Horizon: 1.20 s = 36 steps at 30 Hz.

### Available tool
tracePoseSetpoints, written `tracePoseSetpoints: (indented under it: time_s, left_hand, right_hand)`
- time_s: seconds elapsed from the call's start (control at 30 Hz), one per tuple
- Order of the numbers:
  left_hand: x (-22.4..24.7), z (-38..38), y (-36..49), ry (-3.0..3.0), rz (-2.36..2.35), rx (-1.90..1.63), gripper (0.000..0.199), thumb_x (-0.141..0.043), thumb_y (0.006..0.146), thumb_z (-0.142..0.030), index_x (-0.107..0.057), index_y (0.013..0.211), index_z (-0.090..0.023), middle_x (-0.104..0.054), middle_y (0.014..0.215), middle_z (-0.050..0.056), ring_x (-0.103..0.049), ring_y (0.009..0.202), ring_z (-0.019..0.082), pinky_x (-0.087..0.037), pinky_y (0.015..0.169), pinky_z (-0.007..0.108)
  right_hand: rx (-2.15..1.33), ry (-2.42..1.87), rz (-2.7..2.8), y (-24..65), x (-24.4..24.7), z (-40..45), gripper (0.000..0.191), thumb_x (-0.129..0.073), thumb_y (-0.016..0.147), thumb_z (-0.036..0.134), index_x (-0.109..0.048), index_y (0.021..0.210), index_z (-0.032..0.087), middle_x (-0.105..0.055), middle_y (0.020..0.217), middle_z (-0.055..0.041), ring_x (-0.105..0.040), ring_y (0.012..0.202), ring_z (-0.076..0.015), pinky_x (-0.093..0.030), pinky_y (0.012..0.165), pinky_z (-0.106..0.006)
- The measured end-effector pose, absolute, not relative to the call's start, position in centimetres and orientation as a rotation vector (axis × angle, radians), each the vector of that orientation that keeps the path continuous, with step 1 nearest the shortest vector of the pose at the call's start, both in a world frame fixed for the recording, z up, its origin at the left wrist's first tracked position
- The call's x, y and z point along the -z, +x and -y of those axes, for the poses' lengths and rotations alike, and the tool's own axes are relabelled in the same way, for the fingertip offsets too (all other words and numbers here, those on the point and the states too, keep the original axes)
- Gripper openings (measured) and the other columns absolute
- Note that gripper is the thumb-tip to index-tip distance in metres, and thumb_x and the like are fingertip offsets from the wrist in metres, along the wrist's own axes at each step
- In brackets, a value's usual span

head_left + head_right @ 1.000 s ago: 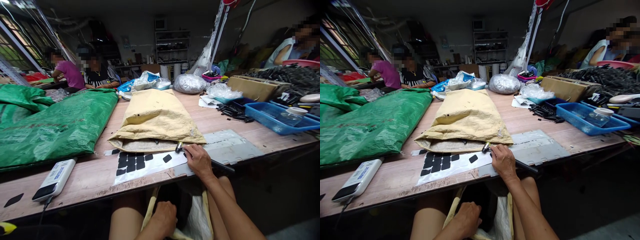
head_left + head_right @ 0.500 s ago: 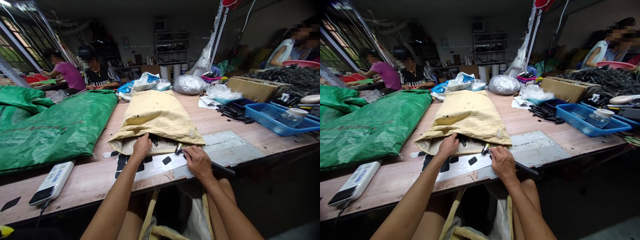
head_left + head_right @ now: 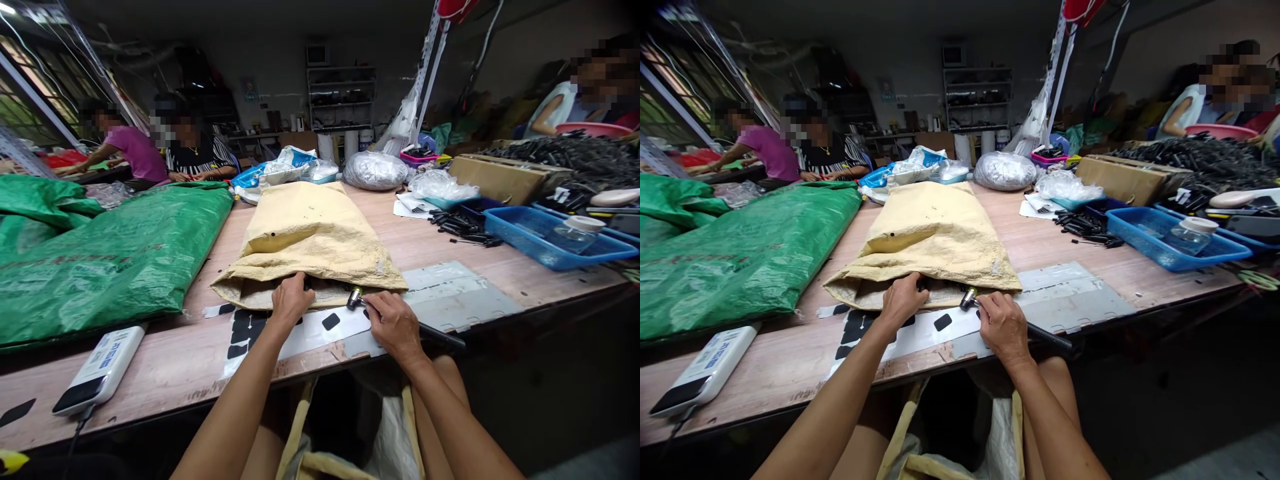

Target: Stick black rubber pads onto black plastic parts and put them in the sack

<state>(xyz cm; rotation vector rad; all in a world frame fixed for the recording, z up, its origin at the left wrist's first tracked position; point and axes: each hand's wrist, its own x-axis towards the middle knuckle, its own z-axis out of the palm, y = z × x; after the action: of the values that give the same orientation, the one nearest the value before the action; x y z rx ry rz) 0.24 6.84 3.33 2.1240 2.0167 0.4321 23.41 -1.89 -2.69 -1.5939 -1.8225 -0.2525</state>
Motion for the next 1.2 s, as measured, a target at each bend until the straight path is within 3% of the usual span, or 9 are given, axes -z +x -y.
tracePoseSetpoints:
  time_s: [0.1, 0.3, 0.67, 0.83, 0.93, 1.2]
  left_hand:
    - [-3.3, -5.0, -1.8, 2.11, -1.715, -0.604, 0.043, -0.065, 0.079, -0.029, -0.067, 0.121, -0.024, -0.074, 0.084, 0.002, -0.067, 0.078, 0.021, -0.046, 0.069, 0.029]
    - [-2.3, -0.8, -3.7, 2.095, -1.322, -0.662, 0.02, -0.069, 0.079, -0.029, -0.078, 0.096, -0.022, -0.072, 0.084, 0.002, -0.061, 0.074, 0.017, -0.045, 0.07, 0.027]
    - [0.0, -0.1, -3.1, 2.156, -1.281, -0.771, 0.018, -0.075, 0.078, -0.028, -0.075, 0.095, -0.022, -0.068, 0.087, 0.002, -0.06, 0.085, 0.018, -0.044, 0.077, 0.028]
    - [0.0, -0.1, -3.3, 2.119, -1.262, -0.795, 0.016, -0.074, 0.078, -0.028, -0.074, 0.092, -0.021, -0.068, 0.087, 0.002, -0.06, 0.085, 0.018, -0.044, 0.077, 0.028]
    - [0.0, 0.0, -3.3, 2.116, -1.258, -0.786, 0.015, -0.072, 0.079, -0.028, -0.075, 0.092, -0.022, -0.067, 0.088, 0.002, -0.06, 0.088, 0.019, -0.044, 0.079, 0.029]
    - [-0.1, 0.0, -3.4, 2.141, -1.246, -0.783, 0.012, -0.07, 0.083, -0.03, -0.076, 0.09, -0.022, -0.063, 0.085, 0.002, -0.058, 0.086, 0.019, -0.043, 0.077, 0.028]
  right_hand:
    - [0.245, -1.594, 1.825, 23.4, 2.6, 1.9, 0.021, -0.057, 0.093, 0.02, -0.072, 0.107, 0.026, -0.067, 0.092, -0.0035, -0.053, 0.088, -0.0202, -0.039, 0.08, -0.032]
    - [0.244, -1.602, 1.829, 23.3, 2.5, 2.1, 0.021, -0.056, 0.093, 0.02, -0.071, 0.107, 0.025, -0.067, 0.092, -0.0036, -0.053, 0.088, -0.0207, -0.039, 0.081, -0.032]
    - [0.199, -1.492, 1.883, 23.6, 1.4, 2.3, 0.027, -0.049, 0.097, 0.02, -0.07, 0.113, 0.023, -0.068, 0.095, -0.0053, -0.059, 0.093, -0.0212, -0.046, 0.085, -0.033]
    - [-0.088, -1.269, 1.817, 21.1, -0.8, 4.2, 0.029, -0.048, 0.099, 0.023, -0.066, 0.122, 0.024, -0.07, 0.106, -0.0061, -0.064, 0.101, -0.0193, -0.051, 0.091, -0.033]
    - [-0.215, -1.213, 1.885, 19.3, -1.5, 5.1, 0.027, -0.048, 0.1, 0.023, -0.067, 0.119, 0.024, -0.07, 0.101, -0.006, -0.065, 0.094, -0.0186, -0.053, 0.086, -0.032]
    - [-0.107, -1.187, 1.931, 17.2, -1.1, 5.7, 0.038, -0.046, 0.097, 0.016, -0.064, 0.129, 0.027, -0.07, 0.101, -0.0067, -0.064, 0.096, -0.02, -0.053, 0.084, -0.032]
